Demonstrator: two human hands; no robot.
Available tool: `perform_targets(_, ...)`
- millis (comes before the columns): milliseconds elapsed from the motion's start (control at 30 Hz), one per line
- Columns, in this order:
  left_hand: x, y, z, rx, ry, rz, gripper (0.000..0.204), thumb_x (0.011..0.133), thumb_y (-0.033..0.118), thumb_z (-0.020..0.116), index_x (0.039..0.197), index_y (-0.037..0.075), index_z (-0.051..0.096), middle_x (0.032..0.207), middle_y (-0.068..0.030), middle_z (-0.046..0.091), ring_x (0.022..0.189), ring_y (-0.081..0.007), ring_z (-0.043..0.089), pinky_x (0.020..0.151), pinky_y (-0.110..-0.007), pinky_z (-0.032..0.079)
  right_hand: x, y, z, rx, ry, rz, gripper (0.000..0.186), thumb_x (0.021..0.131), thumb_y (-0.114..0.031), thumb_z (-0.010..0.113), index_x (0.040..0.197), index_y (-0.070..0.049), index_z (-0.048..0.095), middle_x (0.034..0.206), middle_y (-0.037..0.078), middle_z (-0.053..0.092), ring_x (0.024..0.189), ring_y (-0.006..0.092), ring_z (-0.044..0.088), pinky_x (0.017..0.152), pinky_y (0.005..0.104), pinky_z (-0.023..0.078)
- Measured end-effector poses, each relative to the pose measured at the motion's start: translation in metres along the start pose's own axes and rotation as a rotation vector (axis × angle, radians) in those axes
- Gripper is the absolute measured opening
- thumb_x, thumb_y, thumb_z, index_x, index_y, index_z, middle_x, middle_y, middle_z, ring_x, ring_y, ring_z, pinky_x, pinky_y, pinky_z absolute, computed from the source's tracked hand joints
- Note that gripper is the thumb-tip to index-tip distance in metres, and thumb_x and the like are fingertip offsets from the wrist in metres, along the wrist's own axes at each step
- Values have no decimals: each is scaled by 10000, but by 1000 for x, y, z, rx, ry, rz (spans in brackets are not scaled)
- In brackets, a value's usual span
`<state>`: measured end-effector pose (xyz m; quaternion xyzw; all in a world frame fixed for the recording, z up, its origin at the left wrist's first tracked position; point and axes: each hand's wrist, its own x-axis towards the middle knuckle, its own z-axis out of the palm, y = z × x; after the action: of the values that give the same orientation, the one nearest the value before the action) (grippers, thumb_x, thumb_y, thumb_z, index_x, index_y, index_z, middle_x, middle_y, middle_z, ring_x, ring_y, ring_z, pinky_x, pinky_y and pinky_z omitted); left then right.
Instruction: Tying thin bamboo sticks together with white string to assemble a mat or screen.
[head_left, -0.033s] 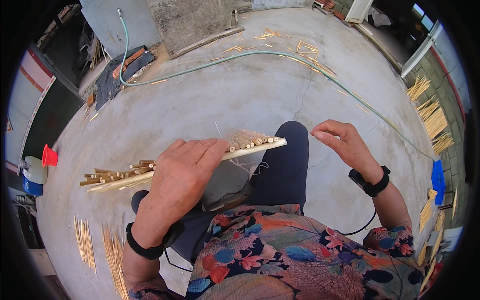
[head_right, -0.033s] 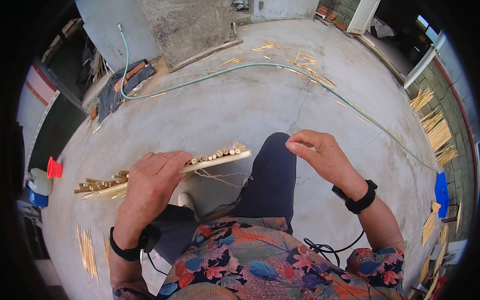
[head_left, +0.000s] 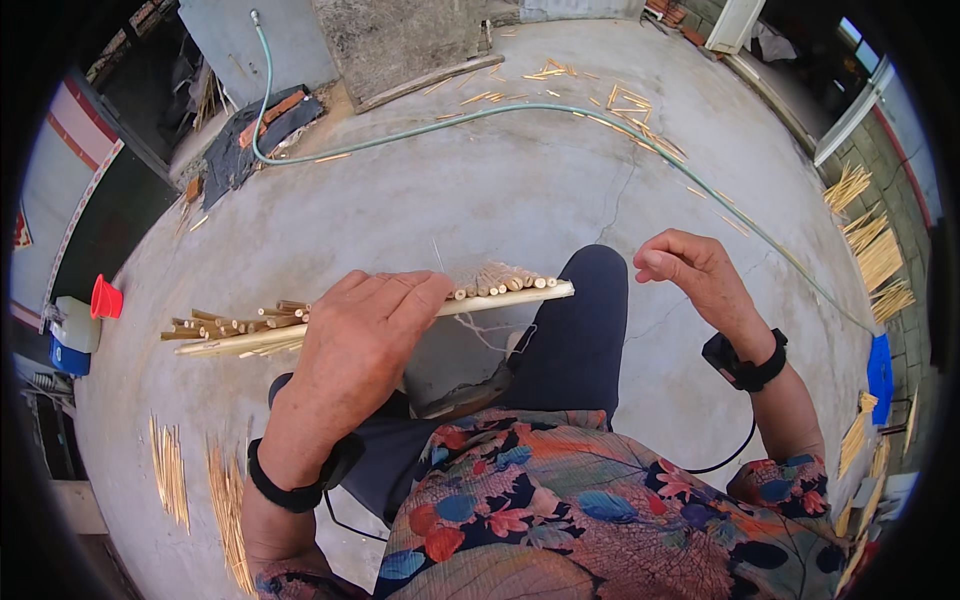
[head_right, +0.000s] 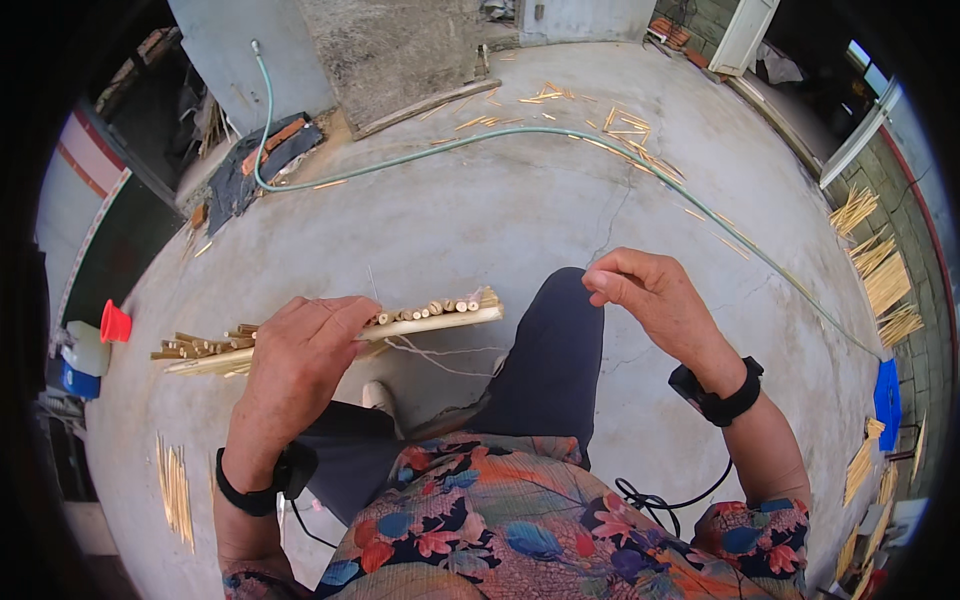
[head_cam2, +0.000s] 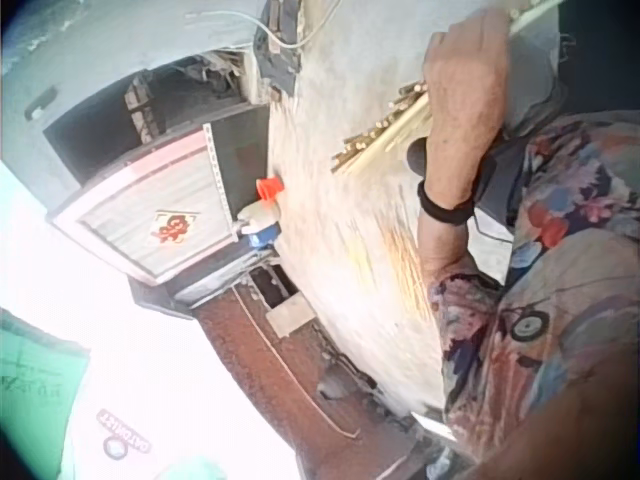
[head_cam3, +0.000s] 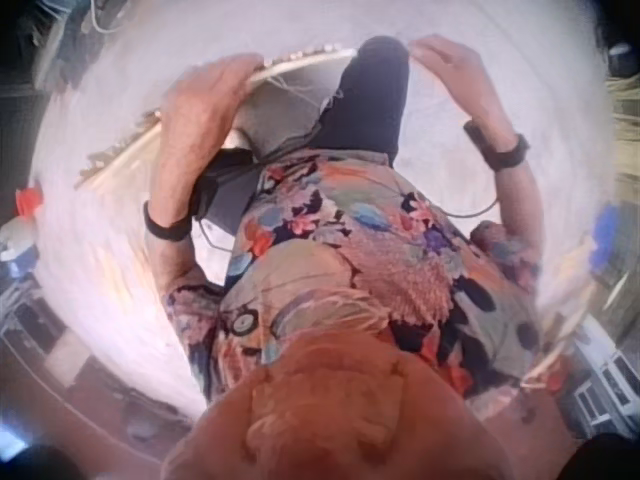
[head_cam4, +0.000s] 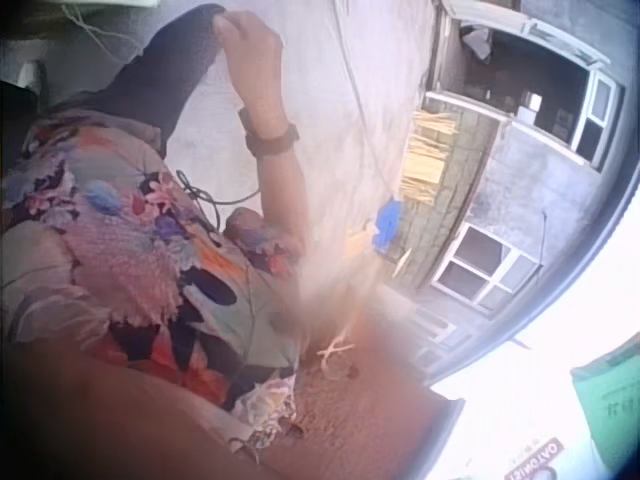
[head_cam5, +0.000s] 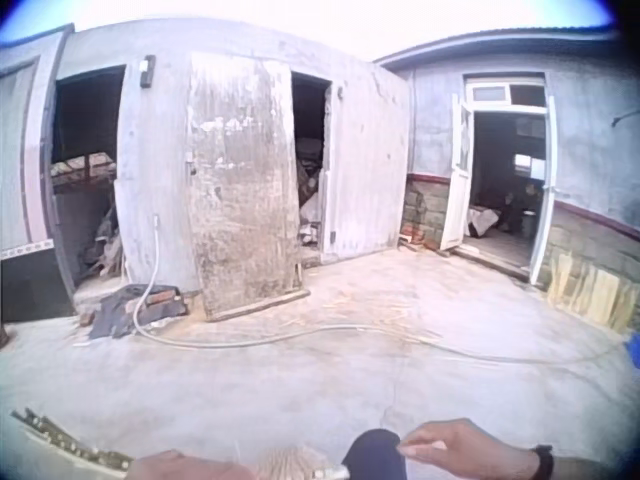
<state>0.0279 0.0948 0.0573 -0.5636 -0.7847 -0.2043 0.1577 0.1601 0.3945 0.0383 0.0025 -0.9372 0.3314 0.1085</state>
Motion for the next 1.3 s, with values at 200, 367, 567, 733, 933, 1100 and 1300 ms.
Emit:
perform_targets(200,-33,-16,-27,-59,-36,-87,372,636,5,703,984,71,589,899,-66,638,799,-253,598,740,-372,456,65,-48,31,679,-284,68,235,932,-231,554,878,-17,636,748,2,588,642,56,540,605,194,458)
perform_targets(367,-42,0,-23,-99,-3,-36,353,644,11,702,971,96,598,904,-35,641,838,-217,611,777,-371,448,94,-85,80,798,-713,73,239,928,-236,560,868,-16,628,731,-1,586,636,45,518,586,181,438)
perform_targets(567,-50,5,-27,-67,4,-48,329,636,65,684,956,84,608,895,-21,642,783,-189,606,735,-329,444,96,-97,101,847,-847,146,257,939,-260,544,833,-35,610,721,-12,583,610,37,505,570,178,416)
perform_targets(733,-52,6,-26,-88,31,-38,314,619,80,694,924,86,619,883,-17,639,775,-195,608,682,-320,455,95,-108,101,781,-856,150,250,937,-253,542,816,-42,601,712,-20,567,615,31,491,567,180,403)
perform_targets(933,-51,6,-21,-86,67,3,241,664,99,647,904,83,626,848,-14,629,750,-179,608,628,-300,455,83,-108,105,865,-737,130,242,927,-220,544,785,-31,595,694,-21,558,629,33,483,575,191,406)
perform_targets(1100,-53,4,-19,-61,91,49,228,665,97,633,892,72,625,819,-8,614,718,-162,601,607,-289,446,78,-112,105,975,-676,152,225,932,-217,544,797,-43,588,710,-31,549,646,31,475,593,185,398)
perform_targets(1300,-50,4,-13,-63,164,84,230,649,98,629,878,68,619,808,-6,612,711,-159,598,605,-281,441,98,-100,97,1037,-423,105,228,914,-203,555,804,-11,608,719,2,576,636,61,513,587,213,431)
